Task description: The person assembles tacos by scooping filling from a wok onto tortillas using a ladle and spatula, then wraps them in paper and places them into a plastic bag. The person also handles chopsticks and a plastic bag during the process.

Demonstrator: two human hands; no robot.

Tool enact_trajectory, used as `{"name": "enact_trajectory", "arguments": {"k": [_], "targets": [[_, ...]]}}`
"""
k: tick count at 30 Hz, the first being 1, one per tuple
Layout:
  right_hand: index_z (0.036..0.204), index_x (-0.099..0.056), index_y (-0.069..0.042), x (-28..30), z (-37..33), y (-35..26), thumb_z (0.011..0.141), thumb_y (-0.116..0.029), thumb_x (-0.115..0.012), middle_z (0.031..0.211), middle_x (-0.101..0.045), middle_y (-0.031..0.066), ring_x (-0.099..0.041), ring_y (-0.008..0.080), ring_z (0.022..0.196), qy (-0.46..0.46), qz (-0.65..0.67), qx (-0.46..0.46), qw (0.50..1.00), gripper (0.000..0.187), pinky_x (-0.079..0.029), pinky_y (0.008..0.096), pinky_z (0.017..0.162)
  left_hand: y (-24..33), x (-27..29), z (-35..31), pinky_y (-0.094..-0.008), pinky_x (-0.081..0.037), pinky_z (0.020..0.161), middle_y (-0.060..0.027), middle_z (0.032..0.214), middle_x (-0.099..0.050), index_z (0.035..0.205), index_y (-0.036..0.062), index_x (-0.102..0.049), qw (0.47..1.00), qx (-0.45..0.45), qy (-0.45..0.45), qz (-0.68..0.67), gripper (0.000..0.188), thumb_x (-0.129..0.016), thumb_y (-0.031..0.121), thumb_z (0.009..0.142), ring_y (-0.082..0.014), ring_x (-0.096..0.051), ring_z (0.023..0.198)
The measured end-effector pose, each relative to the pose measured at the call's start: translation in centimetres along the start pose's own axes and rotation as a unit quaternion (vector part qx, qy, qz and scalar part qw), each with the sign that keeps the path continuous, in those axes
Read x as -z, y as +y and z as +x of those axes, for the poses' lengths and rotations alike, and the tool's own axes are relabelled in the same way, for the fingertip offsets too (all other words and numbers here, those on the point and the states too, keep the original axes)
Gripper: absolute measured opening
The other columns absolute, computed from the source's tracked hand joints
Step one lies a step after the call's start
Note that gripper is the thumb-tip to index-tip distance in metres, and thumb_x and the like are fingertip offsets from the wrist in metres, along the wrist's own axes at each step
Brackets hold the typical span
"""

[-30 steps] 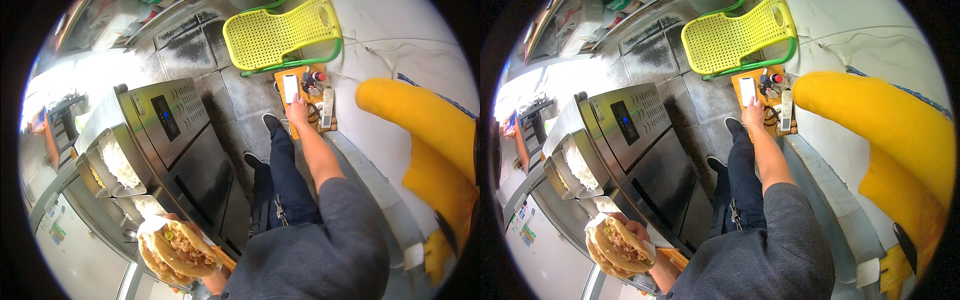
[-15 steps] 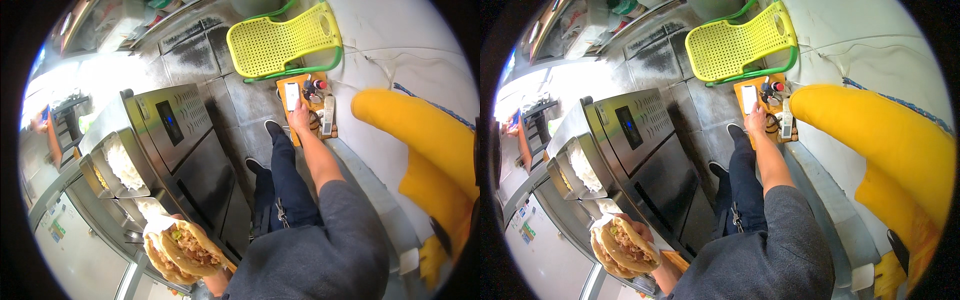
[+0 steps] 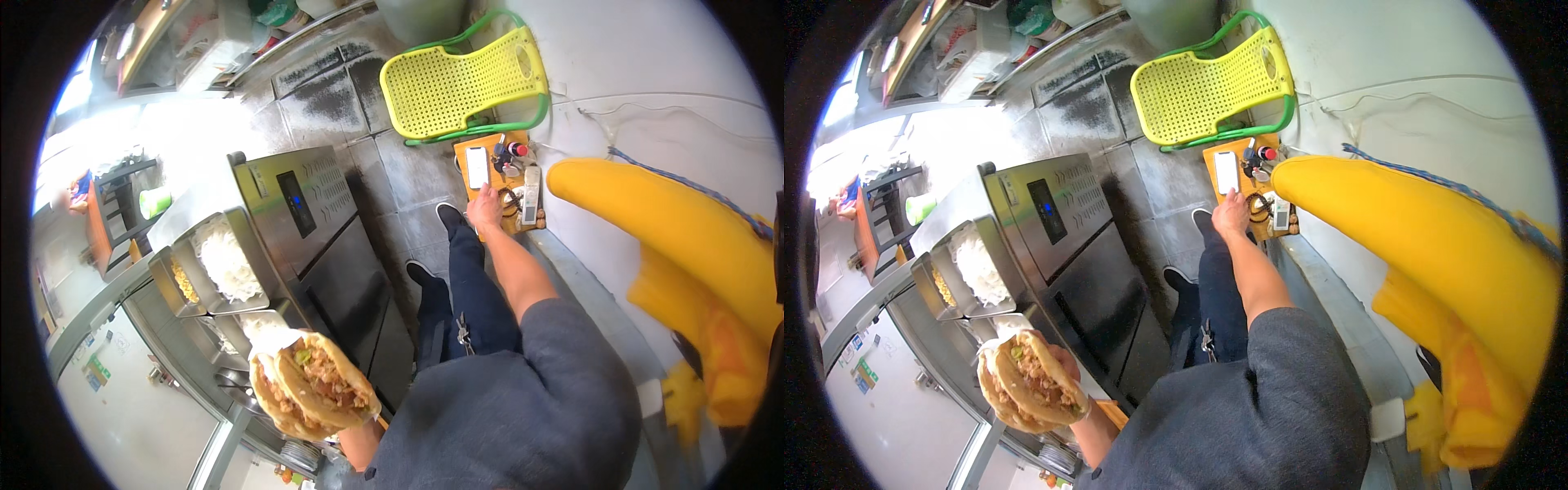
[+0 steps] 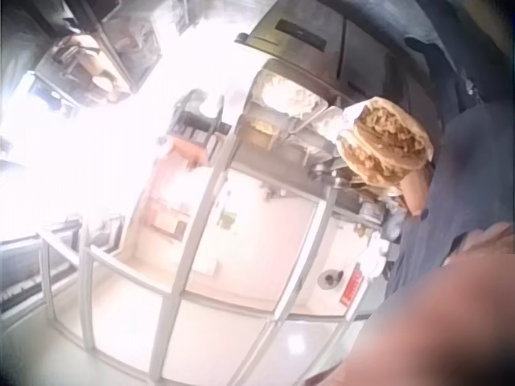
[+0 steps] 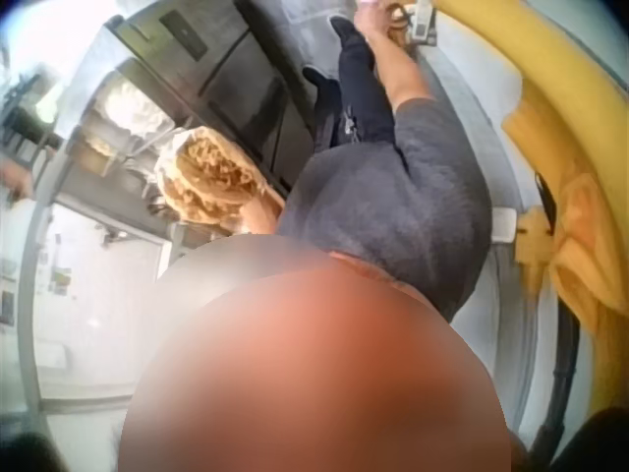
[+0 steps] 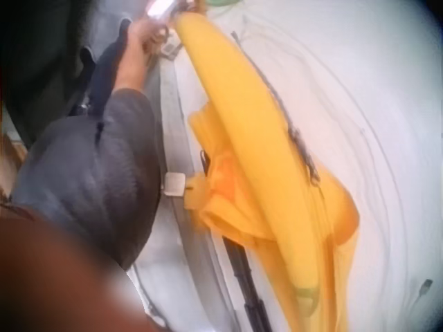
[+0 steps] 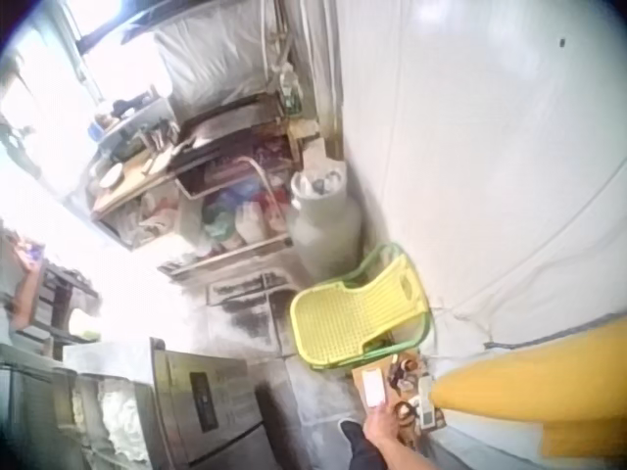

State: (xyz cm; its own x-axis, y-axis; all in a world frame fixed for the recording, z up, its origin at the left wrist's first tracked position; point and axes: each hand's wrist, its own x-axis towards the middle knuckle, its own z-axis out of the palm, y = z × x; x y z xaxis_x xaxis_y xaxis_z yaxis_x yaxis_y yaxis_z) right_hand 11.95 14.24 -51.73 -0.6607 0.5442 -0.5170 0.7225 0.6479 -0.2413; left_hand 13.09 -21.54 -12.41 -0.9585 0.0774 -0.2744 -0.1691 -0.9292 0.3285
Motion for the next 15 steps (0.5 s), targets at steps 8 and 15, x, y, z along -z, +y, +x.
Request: {"name": "enact_trajectory", "arguments": {"k": [8, 15], "targets": [[0.129, -0.056, -0.003, 3.4, -9.9, -7.2, 0.088, -0.025, -0.066, 0.136, -0.059, 0.0258, -0.058, 0.0464, 0.125, -0.181, 0.032, 0.04, 0.982, 0.048, -0.051, 0.0551, 0.102, 5.3, 3.5, -2.1, -0.0576, -0.05, 0.111, -0.0136, 0.159, -0.044, 0.16, 0.0156, -0.035, 0.987, -0.122, 0.053, 0.088, 0.065, -0.047, 0.05, 0.106, -0.0378, -0.054, 0.137], [0.137, -0.054, 0.001, 5.9, -10.4, -15.3, 0.087, -0.029, -0.065, 0.132, -0.064, 0.0297, -0.062, 0.0451, 0.123, -0.254, -0.057, 0.115, 0.959, 0.059, -0.05, 0.0511, 0.107, 8.4, -5.6, 5.5, -0.0532, -0.048, 0.112, -0.0205, 0.149, -0.054, 0.155, 0.0001, -0.04, 0.994, -0.058, 0.03, 0.088, 0.053, -0.04, 0.028, 0.11, -0.0365, -0.056, 0.135]]}}
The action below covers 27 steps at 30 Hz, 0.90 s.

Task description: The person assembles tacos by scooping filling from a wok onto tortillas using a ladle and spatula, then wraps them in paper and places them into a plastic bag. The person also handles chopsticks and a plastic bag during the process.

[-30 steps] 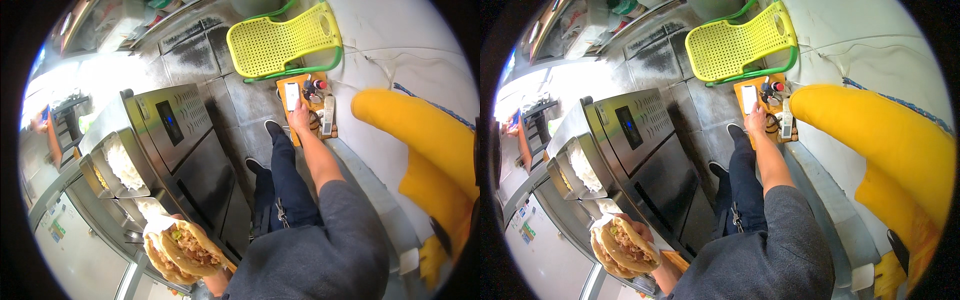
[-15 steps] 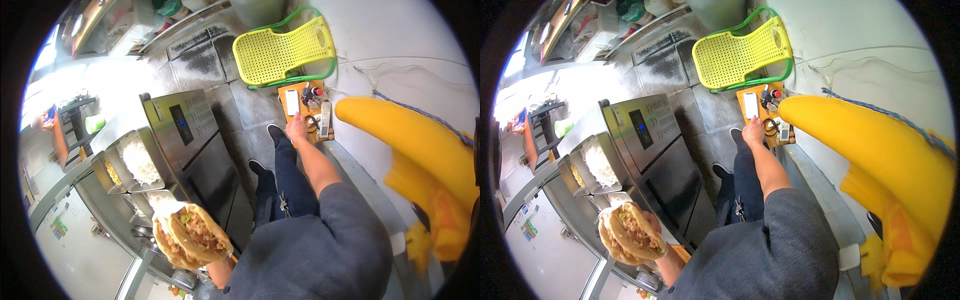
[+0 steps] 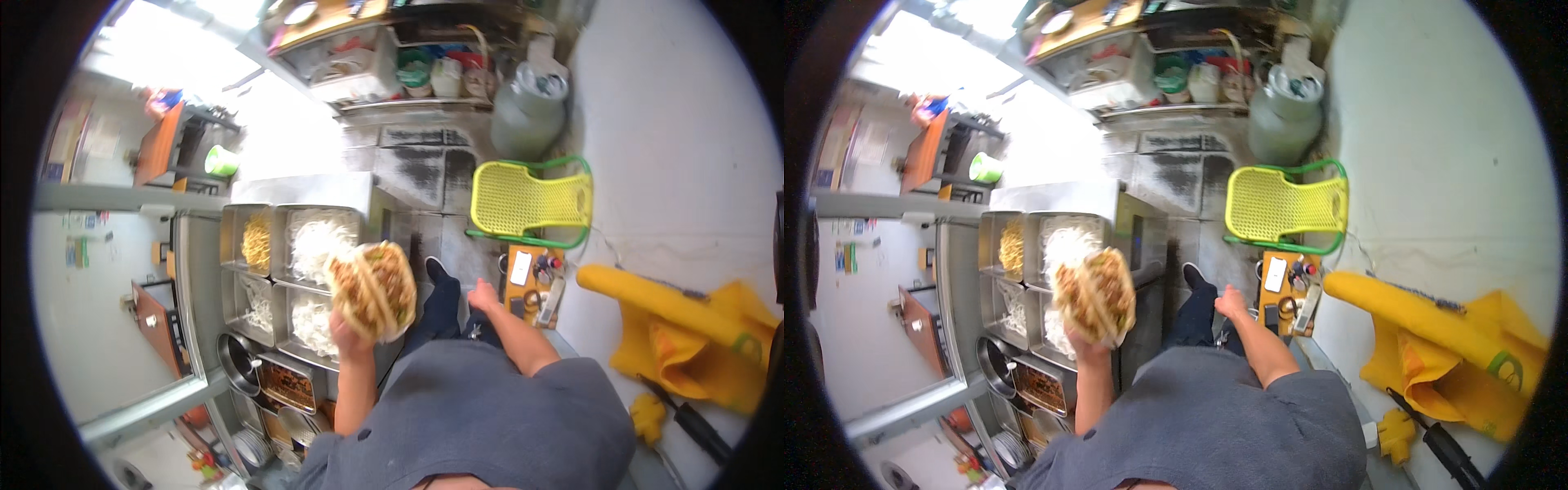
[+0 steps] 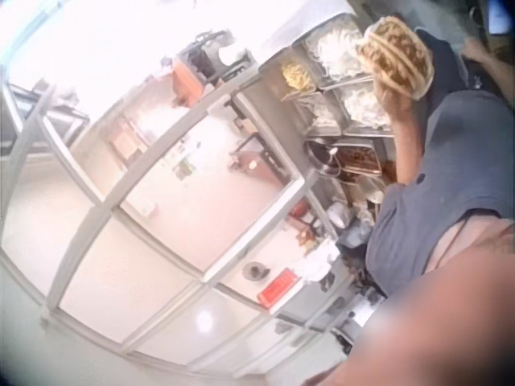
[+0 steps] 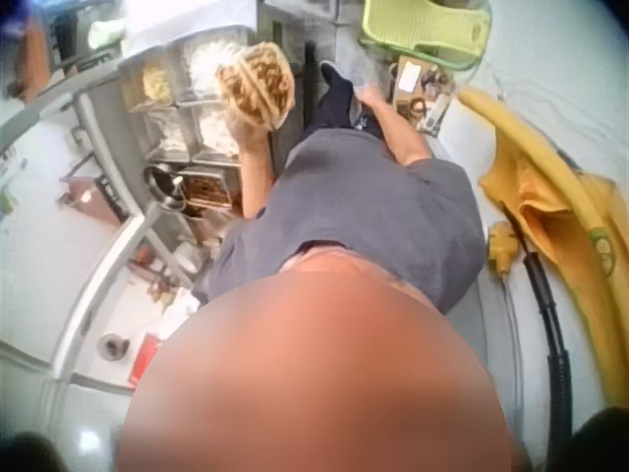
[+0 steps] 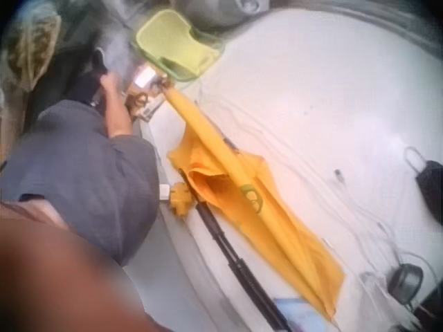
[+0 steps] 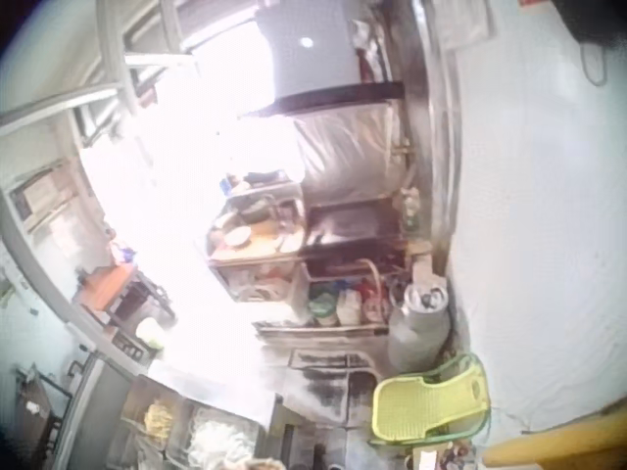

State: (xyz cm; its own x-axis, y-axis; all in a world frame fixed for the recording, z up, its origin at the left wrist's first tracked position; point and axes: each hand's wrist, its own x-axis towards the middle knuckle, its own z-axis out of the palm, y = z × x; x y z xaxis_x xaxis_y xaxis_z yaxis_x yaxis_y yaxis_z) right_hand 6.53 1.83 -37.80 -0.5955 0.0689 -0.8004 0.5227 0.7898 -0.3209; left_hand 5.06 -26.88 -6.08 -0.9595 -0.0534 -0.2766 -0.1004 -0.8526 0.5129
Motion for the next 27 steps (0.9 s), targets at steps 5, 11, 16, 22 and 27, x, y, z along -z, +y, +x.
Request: {"name": "enact_trajectory", "arguments": {"k": [5, 11, 16, 22, 27], "targets": [[0.141, -0.052, 0.004, 7.8, 1.7, -7.3, 0.089, -0.032, -0.067, 0.119, -0.069, 0.0285, -0.068, 0.0415, 0.112, 0.117, 0.102, 0.157, 0.975, 0.065, -0.055, 0.045, 0.097, 3.7, -1.0, 10.7, -0.0506, -0.044, 0.117, -0.0199, 0.151, -0.053, 0.154, -0.0011, -0.041, 0.988, 0.031, -0.091, -0.122, 0.049, -0.037, 0.025, 0.112, -0.0341, -0.054, 0.137], [0.14, -0.056, 0.0, 25.0, -7.4, -30.0, 0.106, -0.018, -0.06, 0.117, -0.071, 0.0147, -0.071, 0.0227, 0.102, -0.017, 0.468, 0.332, 0.819, 0.039, -0.058, 0.0341, 0.09, 7.2, -3.5, 22.9, -0.0511, -0.042, 0.118, -0.0175, 0.15, -0.054, 0.153, 0.0019, -0.042, 0.982, 0.006, -0.097, -0.164, 0.047, -0.043, 0.024, 0.112, -0.0329, -0.055, 0.137], [0.147, -0.047, 0.0, 34.2, -10.7, -44.6, 0.106, -0.022, -0.062, 0.133, -0.064, 0.0114, -0.066, 0.0201, 0.113, -0.117, 0.491, 0.454, 0.735, 0.049, -0.058, 0.0364, 0.094, 9.5, -5.6, 34.5, -0.0512, -0.045, 0.115, -0.0162, 0.148, -0.056, 0.153, 0.0037, -0.043, 0.982, -0.04, -0.094, -0.157, 0.047, -0.045, 0.025, 0.112, -0.032, -0.056, 0.135], [0.148, -0.049, 0.0, 41.5, 2.5, -56.4, 0.103, -0.017, -0.068, 0.125, -0.068, 0.0044, -0.065, 0.01, 0.104, -0.103, 0.435, 0.471, 0.76, 0.051, -0.056, 0.0268, 0.084, 12.1, -9.1, 51.6, -0.0505, -0.045, 0.115, -0.0166, 0.15, -0.053, 0.154, 0.0026, -0.041, 0.986, -0.136, -0.041, -0.093, 0.05, -0.044, 0.028, 0.112, -0.0325, -0.055, 0.137], [0.145, -0.053, 0.002, 50.7, 9.9, -64.5, 0.103, -0.018, -0.068, 0.12, -0.069, 0.0036, -0.066, 0.0091, 0.101, -0.078, 0.409, 0.459, 0.785, 0.049, -0.057, 0.0263, 0.083, 13.2, -13.2, 63.2, -0.0501, -0.049, 0.112, -0.0185, 0.148, -0.054, 0.154, 0.0016, -0.041, 0.98, -0.147, -0.028, -0.131, 0.05, -0.048, 0.025, 0.111, -0.0338, -0.059, 0.131]]}}
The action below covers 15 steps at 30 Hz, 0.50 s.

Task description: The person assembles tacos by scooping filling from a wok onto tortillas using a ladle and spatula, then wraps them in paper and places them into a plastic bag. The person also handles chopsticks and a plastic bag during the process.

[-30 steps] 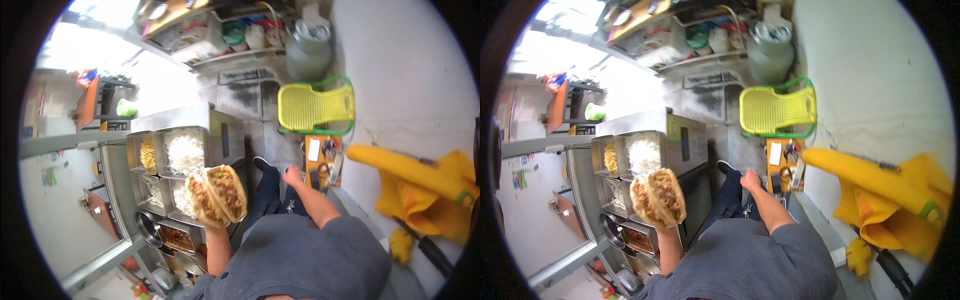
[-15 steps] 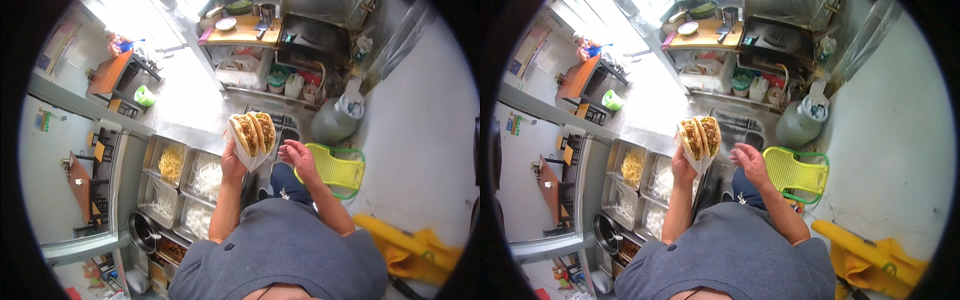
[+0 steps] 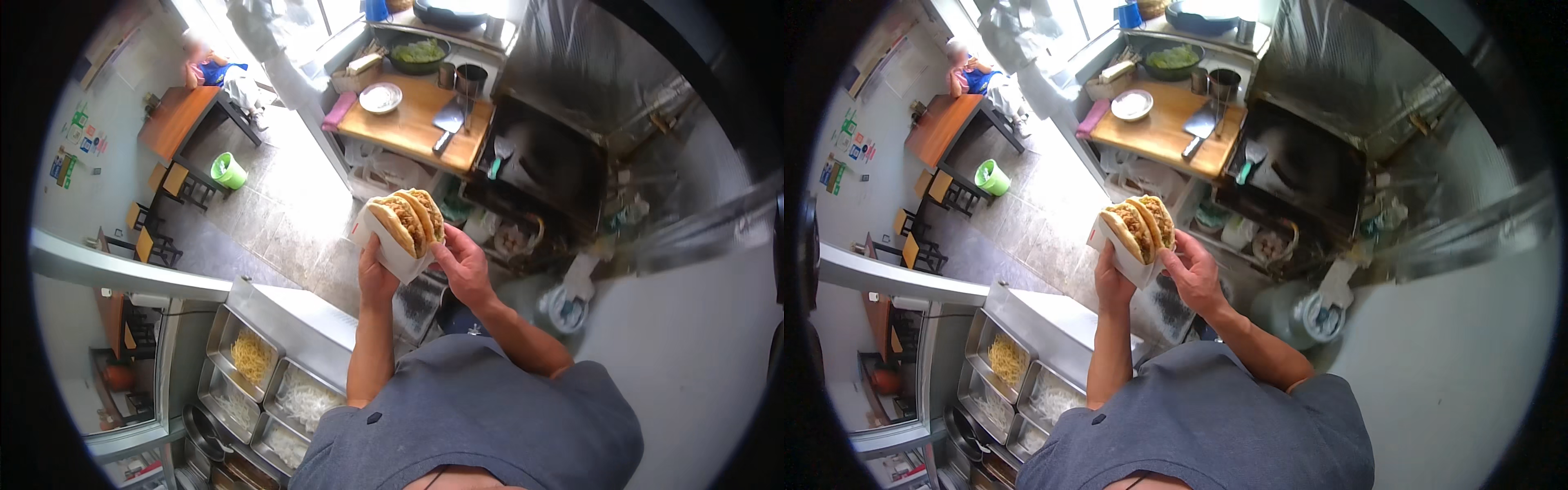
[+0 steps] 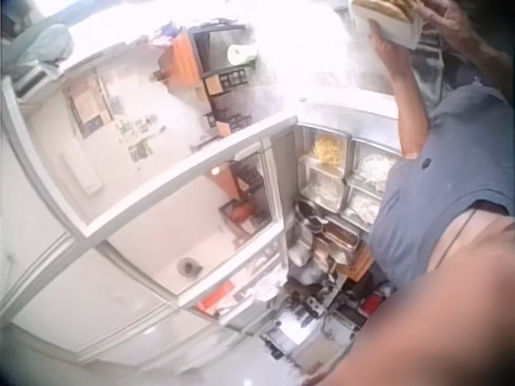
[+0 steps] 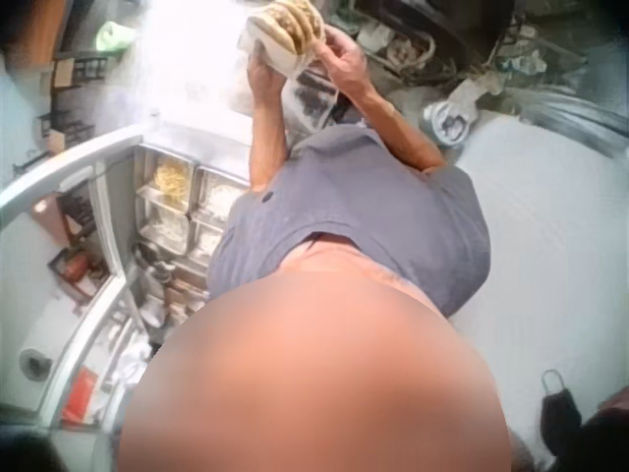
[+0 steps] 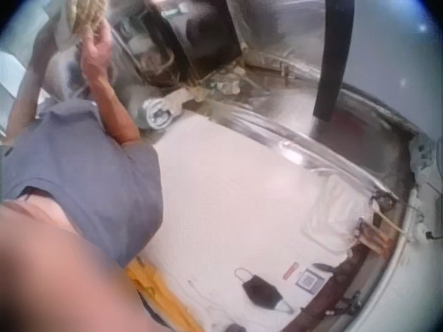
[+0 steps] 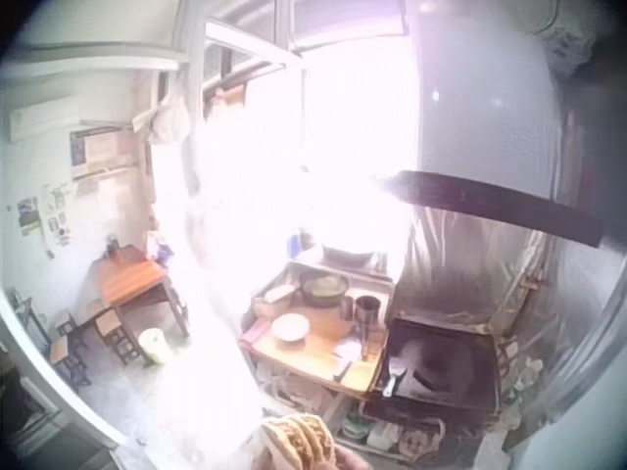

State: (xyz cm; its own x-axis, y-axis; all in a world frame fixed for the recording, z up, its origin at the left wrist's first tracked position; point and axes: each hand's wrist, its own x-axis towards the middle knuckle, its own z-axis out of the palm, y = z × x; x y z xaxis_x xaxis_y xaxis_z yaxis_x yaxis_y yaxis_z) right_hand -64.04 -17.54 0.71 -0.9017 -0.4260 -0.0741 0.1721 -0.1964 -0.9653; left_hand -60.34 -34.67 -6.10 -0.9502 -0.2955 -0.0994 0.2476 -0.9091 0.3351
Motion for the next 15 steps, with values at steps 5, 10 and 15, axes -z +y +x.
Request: {"name": "enact_trajectory", "arguments": {"k": [5, 10, 15], "targets": [[0.139, -0.055, 0.006, 3.6, 10.0, -3.1, 0.102, -0.014, -0.068, 0.115, -0.071, 0.0084, -0.069, 0.0115, 0.096, -0.015, -0.026, 0.048, 0.998, 0.045, -0.057, 0.0264, 0.083, -2.0, -3.2, 10.3, -0.053, -0.041, 0.118, -0.0181, 0.152, -0.053, 0.156, 0.0027, -0.04, 0.998, 0.011, -0.036, -0.046, 0.053, -0.045, 0.032, 0.111, -0.0355, -0.054, 0.137], [0.15, -0.043, 0.001, 5.3, 17.1, -6.4, 0.102, -0.01, -0.065, 0.133, -0.062, 0.0143, -0.068, 0.0182, 0.108, -0.048, 0.103, 0.009, 0.994, 0.054, -0.061, 0.0317, 0.086, -2.4, -4.4, 18.2, -0.053, -0.041, 0.118, -0.0185, 0.151, -0.053, 0.155, 0.0025, -0.041, 0.997, 0.039, -0.062, -0.026, 0.054, -0.046, 0.033, 0.111, -0.0349, -0.053, 0.138], [0.155, -0.037, -0.005, 7.4, 22.9, -3.2, 0.102, -0.011, -0.066, 0.134, -0.062, 0.012, -0.067, 0.0182, 0.111, -0.029, 0.072, -0.026, 0.997, 0.06, -0.06, 0.0328, 0.089, -2.7, -2.4, 26.0, -0.0538, -0.041, 0.118, -0.0176, 0.152, -0.054, 0.154, 0.0029, -0.043, 0.989, 0.126, -0.067, -0.028, 0.052, -0.045, 0.032, 0.11, -0.0353, -0.054, 0.137]]}}
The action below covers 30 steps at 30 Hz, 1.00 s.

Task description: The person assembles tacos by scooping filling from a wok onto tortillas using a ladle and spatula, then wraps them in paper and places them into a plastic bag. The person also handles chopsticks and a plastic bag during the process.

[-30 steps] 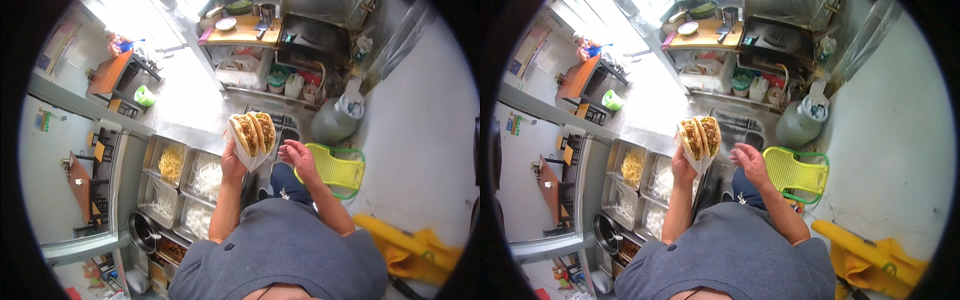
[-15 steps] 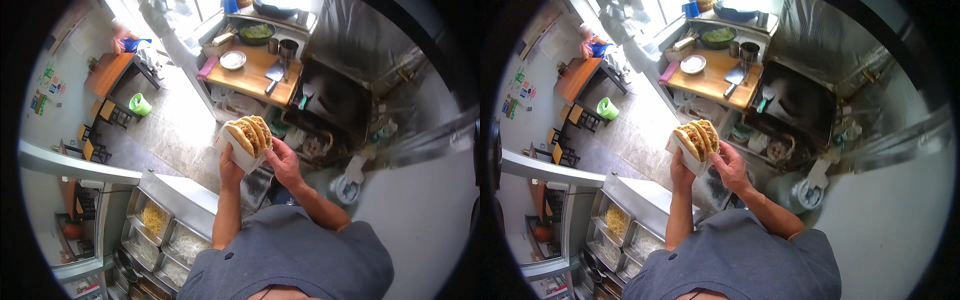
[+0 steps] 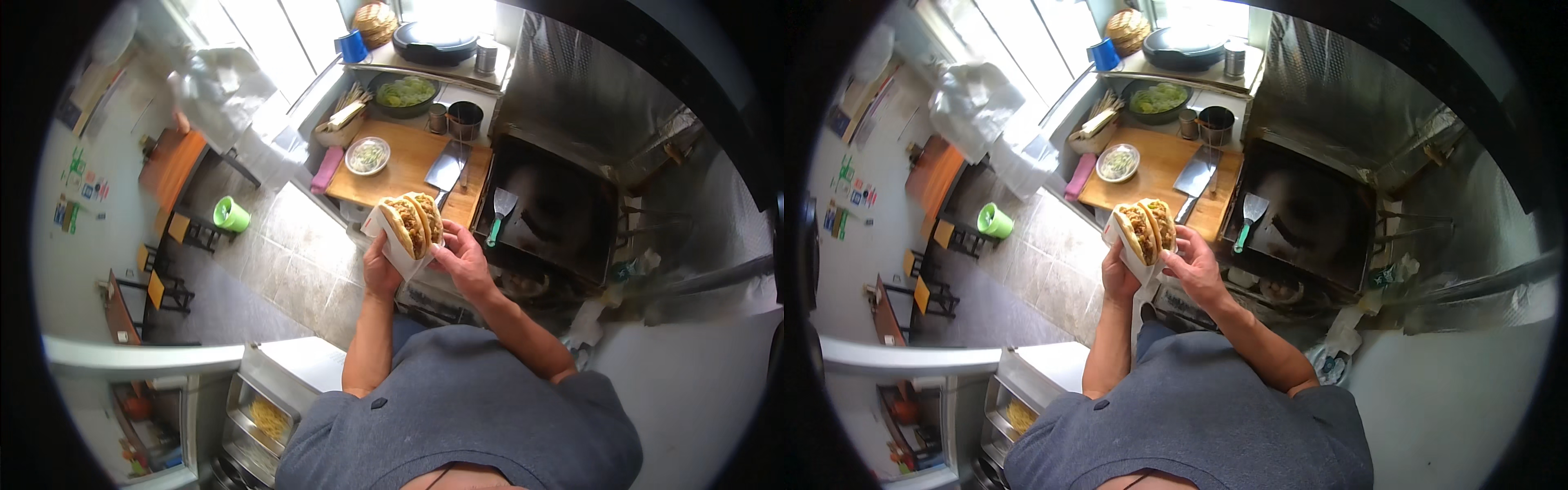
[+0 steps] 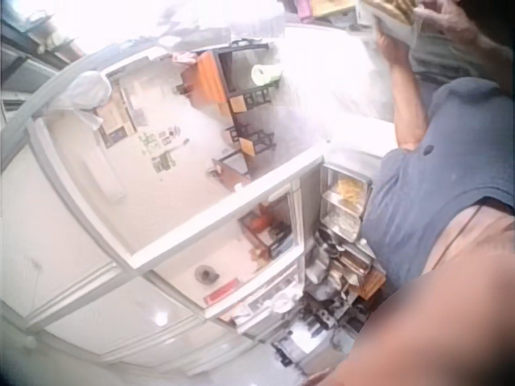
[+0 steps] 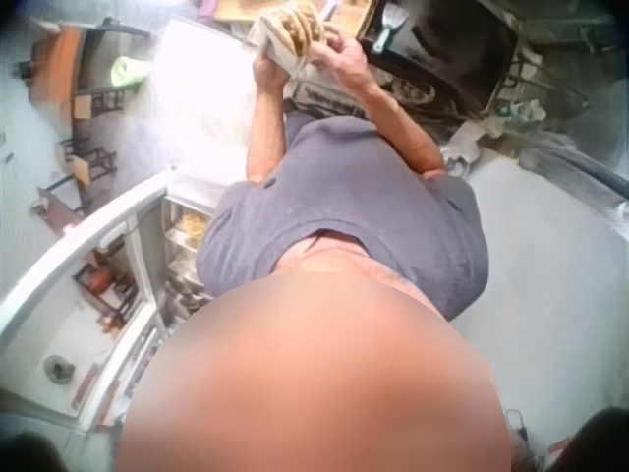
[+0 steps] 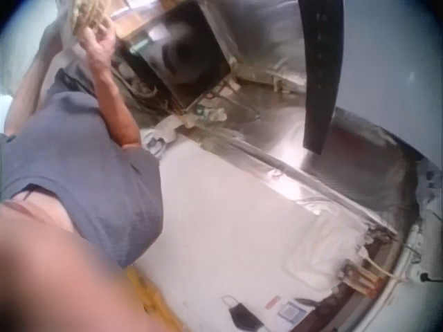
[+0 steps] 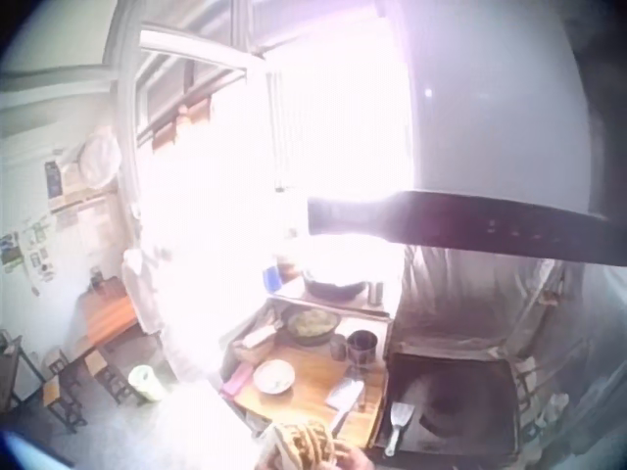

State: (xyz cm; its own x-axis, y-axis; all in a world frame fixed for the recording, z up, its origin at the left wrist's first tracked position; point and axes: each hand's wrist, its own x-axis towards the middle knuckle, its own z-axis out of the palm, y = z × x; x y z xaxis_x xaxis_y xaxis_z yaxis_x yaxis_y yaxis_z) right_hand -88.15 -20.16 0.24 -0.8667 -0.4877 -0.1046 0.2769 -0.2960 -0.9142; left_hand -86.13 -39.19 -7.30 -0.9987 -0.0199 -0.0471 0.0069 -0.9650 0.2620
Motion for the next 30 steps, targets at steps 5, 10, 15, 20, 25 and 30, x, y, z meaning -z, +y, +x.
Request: {"name": "enact_trajectory", "arguments": {"k": [5, 10, 15, 20, 25, 30], "targets": [[0.156, -0.032, -0.005, 0.8, 6.4, 3.2, 0.099, -0.01, -0.061, 0.134, -0.063, 0.01, -0.066, 0.0196, 0.117, 0.109, 0.102, -0.016, 0.989, 0.065, -0.061, 0.0374, 0.093, 2.4, 6.5, 9.4, -0.0544, -0.045, 0.116, -0.018, 0.148, -0.057, 0.153, 0.0029, -0.045, 0.989, 0.136, 0.011, 0.065, 0.052, -0.044, 0.033, 0.111, -0.0357, -0.058, 0.134], [0.155, -0.031, 0.0, 0.6, 13.4, 9.6, 0.098, -0.003, -0.059, 0.133, -0.063, 0.0134, -0.066, 0.0207, 0.115, 0.263, 0.103, 0.07, 0.957, 0.064, -0.059, 0.0361, 0.095, 4.4, 10.7, 18.5, -0.0487, -0.053, 0.108, -0.0152, 0.141, -0.062, 0.148, 0.0037, -0.048, 0.962, 0.217, -0.035, 0.162, 0.044, -0.052, 0.023, 0.109, -0.0321, -0.064, 0.126], [0.15, -0.037, 0.002, -0.4, 18.7, 14.3, 0.094, 0.002, -0.059, 0.134, -0.063, 0.0132, -0.063, 0.0199, 0.121, 0.367, 0.126, 0.134, 0.912, 0.06, -0.052, 0.0352, 0.105, 6.0, 14.2, 24.6, -0.0386, -0.059, 0.094, -0.0155, 0.127, -0.068, 0.146, -0.0017, -0.046, 0.924, 0.198, -0.005, 0.328, 0.055, -0.071, 0.011, 0.099, -0.0236, -0.07, 0.11], [0.147, -0.041, 0.002, 0.5, 21.5, 18.6, 0.093, 0.0, -0.06, 0.132, -0.063, 0.0111, -0.064, 0.0193, 0.117, 0.42, 0.126, 0.113, 0.892, 0.058, -0.052, 0.0343, 0.101, 7.4, 17.2, 27.5, -0.0351, -0.056, 0.084, -0.0199, 0.124, -0.067, 0.137, -0.0083, -0.054, 0.772, 0.224, -0.012, 0.595, 0.056, -0.074, 0.024, 0.095, -0.0249, -0.069, 0.1], [0.149, -0.045, -0.008, 2.5, 23.4, 20.7, 0.094, -0.006, -0.063, 0.125, -0.066, 0.0054, -0.066, 0.0167, 0.11, 0.394, 0.122, 0.081, 0.907, 0.057, -0.06, 0.0341, 0.087, 6.9, 19.5, 29.5, -0.0472, -0.046, 0.105, -0.0334, 0.122, -0.065, 0.121, -0.0038, -0.069, 0.617, 0.089, -0.151, 0.767, 0.053, -0.063, 0.044, 0.099, -0.0447, -0.057, 0.123], [0.149, -0.046, -0.004, 4.3, 24.2, 21.5, 0.096, -0.002, -0.059, 0.127, -0.067, 0.0076, -0.066, 0.0162, 0.111, 0.388, 0.096, 0.116, 0.909, 0.055, -0.058, 0.0353, 0.089, 6.5, 10.6, 28.0, -0.0461, -0.045, 0.109, -0.0365, 0.127, -0.064, 0.131, -0.0113, -0.062, 0.588, 0.19, -0.107, 0.779, 0.078, -0.061, 0.059, 0.097, -0.0473, -0.057, 0.129]]}}
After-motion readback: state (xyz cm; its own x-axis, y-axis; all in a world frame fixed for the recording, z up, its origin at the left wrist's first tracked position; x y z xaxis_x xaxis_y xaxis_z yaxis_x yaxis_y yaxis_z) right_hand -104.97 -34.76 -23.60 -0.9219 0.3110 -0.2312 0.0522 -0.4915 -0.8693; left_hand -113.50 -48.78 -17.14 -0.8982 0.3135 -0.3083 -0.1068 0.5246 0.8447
